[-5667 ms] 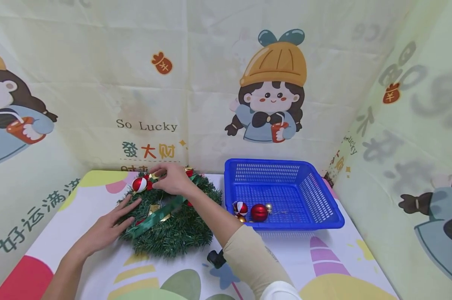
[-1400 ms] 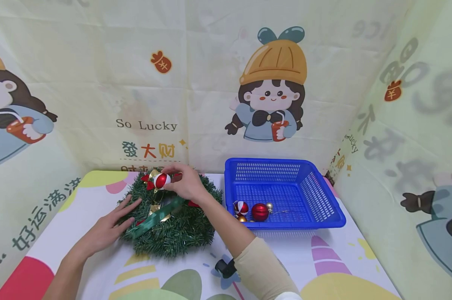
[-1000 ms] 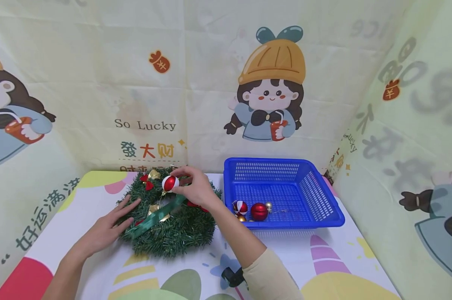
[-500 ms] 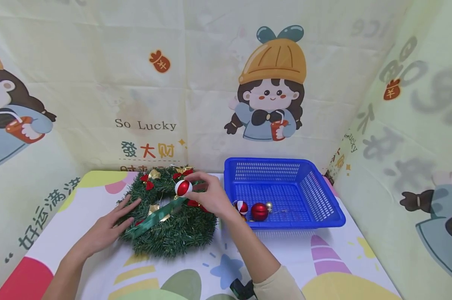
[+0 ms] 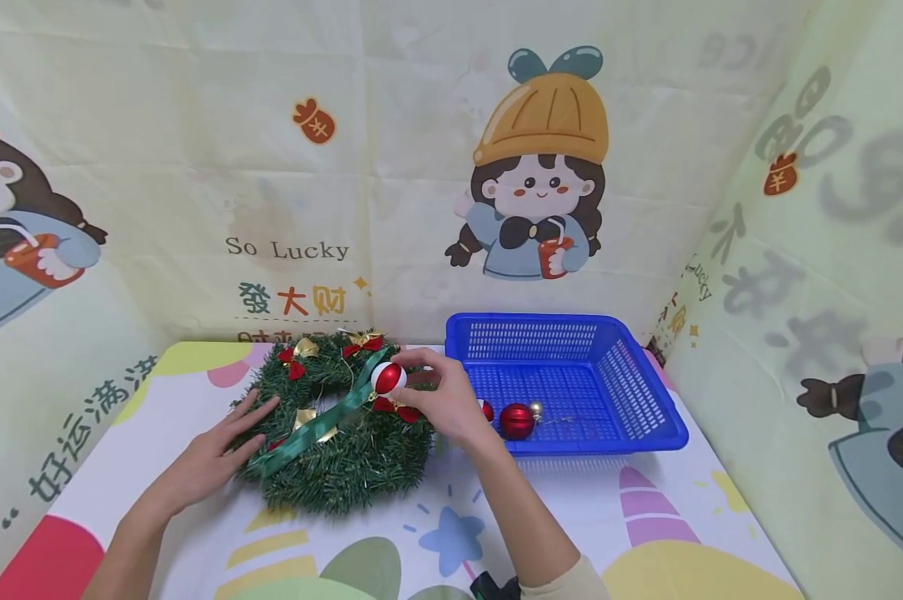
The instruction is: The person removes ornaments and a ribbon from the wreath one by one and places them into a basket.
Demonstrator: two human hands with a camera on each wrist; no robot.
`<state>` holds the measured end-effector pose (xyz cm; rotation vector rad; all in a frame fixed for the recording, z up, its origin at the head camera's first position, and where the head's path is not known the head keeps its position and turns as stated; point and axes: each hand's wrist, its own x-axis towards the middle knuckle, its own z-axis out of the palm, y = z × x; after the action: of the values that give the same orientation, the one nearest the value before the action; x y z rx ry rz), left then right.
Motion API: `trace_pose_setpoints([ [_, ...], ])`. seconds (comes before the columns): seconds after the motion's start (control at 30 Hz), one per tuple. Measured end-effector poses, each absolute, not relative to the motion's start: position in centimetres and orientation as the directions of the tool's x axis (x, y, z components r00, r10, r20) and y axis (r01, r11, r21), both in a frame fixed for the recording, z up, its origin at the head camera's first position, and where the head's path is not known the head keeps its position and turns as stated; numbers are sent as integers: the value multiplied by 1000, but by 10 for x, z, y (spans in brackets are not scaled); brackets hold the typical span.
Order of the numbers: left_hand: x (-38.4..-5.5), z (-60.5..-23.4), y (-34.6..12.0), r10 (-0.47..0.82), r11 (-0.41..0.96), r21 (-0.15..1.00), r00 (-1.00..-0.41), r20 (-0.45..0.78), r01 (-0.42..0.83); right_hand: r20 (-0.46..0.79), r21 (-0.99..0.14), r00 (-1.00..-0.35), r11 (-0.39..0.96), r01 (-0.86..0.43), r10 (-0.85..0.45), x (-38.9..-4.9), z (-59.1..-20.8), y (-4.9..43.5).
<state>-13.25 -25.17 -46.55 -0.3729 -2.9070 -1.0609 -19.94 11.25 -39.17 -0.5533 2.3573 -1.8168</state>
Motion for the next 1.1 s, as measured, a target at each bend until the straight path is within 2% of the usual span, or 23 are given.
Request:
trace_pose_setpoints([
  [1.1, -133, -466, -252, 212, 740, 635, -973, 93, 222, 94, -949, -984, 286, -134, -150, -188, -387, 194],
])
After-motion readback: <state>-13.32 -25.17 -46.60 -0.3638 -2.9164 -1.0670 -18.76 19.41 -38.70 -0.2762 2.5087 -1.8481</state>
